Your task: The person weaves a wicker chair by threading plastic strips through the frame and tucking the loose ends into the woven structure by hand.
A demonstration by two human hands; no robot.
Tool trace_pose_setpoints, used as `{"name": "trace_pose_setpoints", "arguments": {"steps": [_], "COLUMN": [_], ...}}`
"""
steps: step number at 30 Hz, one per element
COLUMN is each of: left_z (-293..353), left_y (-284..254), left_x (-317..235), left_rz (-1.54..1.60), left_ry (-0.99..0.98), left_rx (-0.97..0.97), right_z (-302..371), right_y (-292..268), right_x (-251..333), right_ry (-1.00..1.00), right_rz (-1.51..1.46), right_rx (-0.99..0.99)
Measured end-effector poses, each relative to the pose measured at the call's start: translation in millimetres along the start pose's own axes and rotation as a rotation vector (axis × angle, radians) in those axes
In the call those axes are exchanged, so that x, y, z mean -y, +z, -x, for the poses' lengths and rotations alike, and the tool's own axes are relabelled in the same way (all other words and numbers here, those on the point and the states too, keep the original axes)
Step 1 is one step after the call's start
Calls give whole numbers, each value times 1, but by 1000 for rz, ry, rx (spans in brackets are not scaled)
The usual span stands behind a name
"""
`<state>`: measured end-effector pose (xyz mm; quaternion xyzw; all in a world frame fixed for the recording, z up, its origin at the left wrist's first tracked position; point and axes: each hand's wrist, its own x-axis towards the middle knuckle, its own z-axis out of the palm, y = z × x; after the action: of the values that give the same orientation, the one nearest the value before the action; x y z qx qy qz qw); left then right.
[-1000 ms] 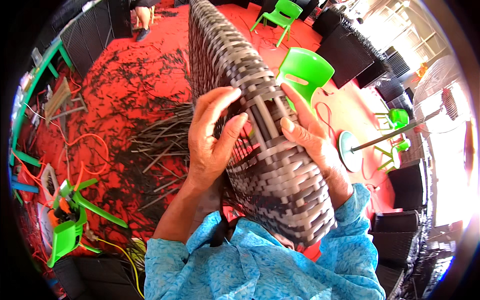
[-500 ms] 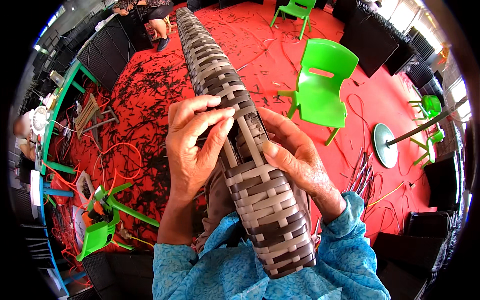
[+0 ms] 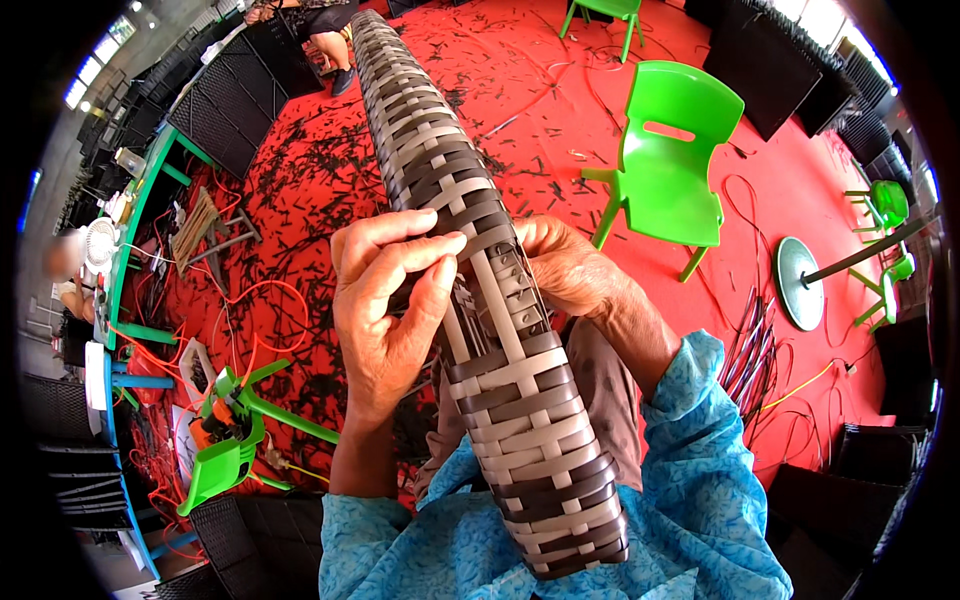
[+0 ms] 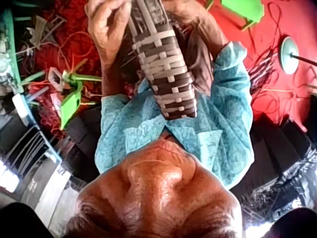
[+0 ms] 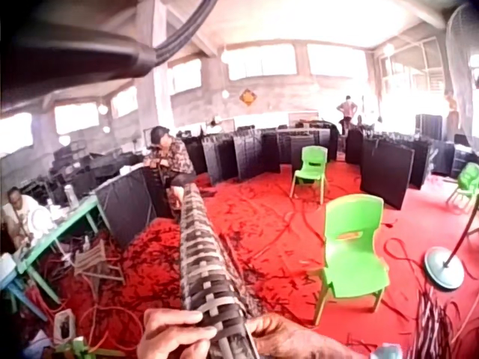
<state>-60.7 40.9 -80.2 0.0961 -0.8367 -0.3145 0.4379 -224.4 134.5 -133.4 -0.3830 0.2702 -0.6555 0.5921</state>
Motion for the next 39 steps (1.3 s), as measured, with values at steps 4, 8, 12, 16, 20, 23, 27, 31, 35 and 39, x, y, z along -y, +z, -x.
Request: {"name": "trace_pose_setpoints", "arguments": {"steps": [4,8,12,16,20,23,27,31,35,39], "left_z": [2,3,4,5,7,7,8,13,16,15], "left_y": [-2,-7,-12,-16,-20,-21,-23,-27,-41,-56], "left_x": [2,4,5,5,5,5,6,9,11,9], "left_rz": [17,29,16,23,19,10,22,30,-61,-90], "left_ry": [-5,-16,-34,-39,-68,-71,-71,-105,-63,-79], "left_rx": [-1,17,41,41,54,60,55,64,92,126], "right_z": [-4,-1,-4,-10,-13,-13,-15,-20,-25,-29], "right_y": [-3,-3,0,4,6,7,7,4,0,-2], "right_x": [0,6,11,14,16,20,32,42,34,18], "right_ry": [19,26,55,100,118,116,133,169,86,11], "right_rz": [9,109,98,143,175,242,476,678,758,815], "right_rx": [84,140,153,164,125,127,143,180,224,200]}}
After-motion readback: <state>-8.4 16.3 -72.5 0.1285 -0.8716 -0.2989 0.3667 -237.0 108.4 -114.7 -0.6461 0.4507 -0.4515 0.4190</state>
